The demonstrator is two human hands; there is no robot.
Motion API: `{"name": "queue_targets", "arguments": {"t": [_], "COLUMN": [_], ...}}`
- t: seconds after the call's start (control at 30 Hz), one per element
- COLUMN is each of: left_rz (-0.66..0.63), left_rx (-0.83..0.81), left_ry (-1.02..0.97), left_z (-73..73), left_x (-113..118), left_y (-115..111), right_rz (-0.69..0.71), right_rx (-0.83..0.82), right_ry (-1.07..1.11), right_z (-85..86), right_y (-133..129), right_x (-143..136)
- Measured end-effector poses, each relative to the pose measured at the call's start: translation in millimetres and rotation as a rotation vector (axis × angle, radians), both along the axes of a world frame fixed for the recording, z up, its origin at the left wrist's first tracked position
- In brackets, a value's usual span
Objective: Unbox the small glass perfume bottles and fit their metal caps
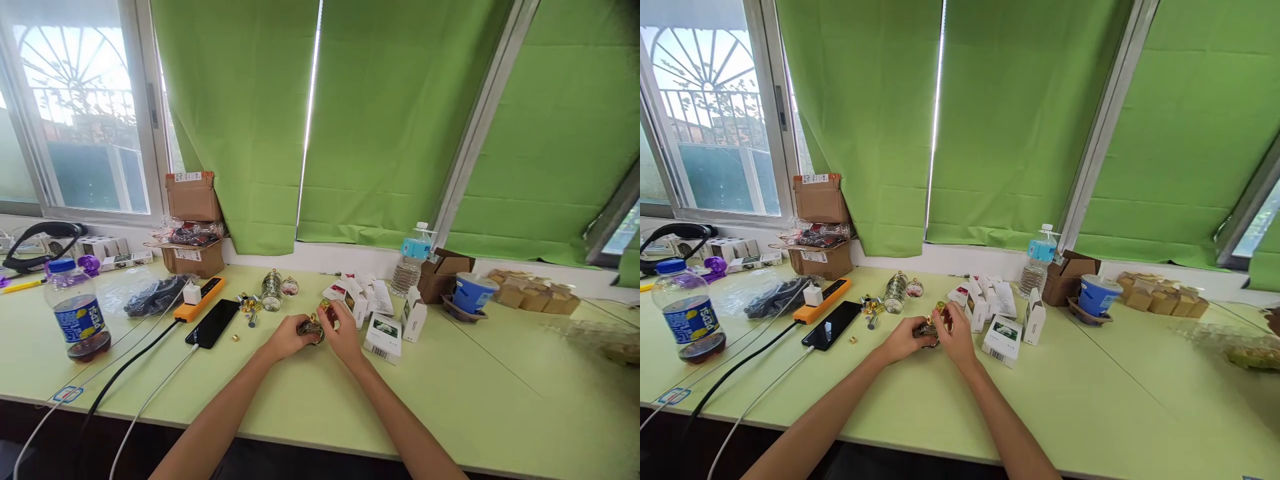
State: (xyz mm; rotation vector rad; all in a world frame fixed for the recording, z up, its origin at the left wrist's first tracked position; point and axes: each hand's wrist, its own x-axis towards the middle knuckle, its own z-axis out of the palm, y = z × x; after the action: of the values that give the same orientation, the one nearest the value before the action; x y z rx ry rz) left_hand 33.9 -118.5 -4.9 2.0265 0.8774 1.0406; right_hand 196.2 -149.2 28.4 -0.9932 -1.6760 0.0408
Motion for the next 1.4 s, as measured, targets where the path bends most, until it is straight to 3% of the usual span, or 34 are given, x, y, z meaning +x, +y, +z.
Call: {"name": "queue_targets", "arguments": {"t": [0.23,0.43,0.63,0.9,1.07,1.23,1.4], "left_rz": [-0.033,-0.022,0.023,0.062,0.169,0.199,0.203], "left_rx": [0.031,0.038,0.071,0.095,-0.016,-0.064,-0.073], "left_ry": [-0.169,-0.196,-0.253,-0.294,-0.371,-0.397,-0.412], "left_z": [10.6,13.9,14.7,16.8,12.5,13.9,17.8], "left_x": [0.6,0.9,4.7,6.6,3.9,-1.9,-3.3], "left_y": [-4.3,-4.2,-7.5,-9.7,0.6,7.7,7.2], "right_rz": [-0.017,0.061,0.112,0.107,0.049,-0.052,-0.025], "right_rx": [-0.127,-0.215,-0.247,-0.24,-0.218,-0.052,0.061], "right_ry": [0.042,0.065,0.101,0.115,0.116,0.072,-0.012], "right_z": [-16.1,-33.9,-38.5,-36.9,-28.0,-10.5,-0.9], "right_y": [17.3,28.0,28.0,24.7,20.6,10.2,-1.8], "right_x": [7.4,4.3,-3.1,-7.5,-3.1,1.0,-1.6]}}
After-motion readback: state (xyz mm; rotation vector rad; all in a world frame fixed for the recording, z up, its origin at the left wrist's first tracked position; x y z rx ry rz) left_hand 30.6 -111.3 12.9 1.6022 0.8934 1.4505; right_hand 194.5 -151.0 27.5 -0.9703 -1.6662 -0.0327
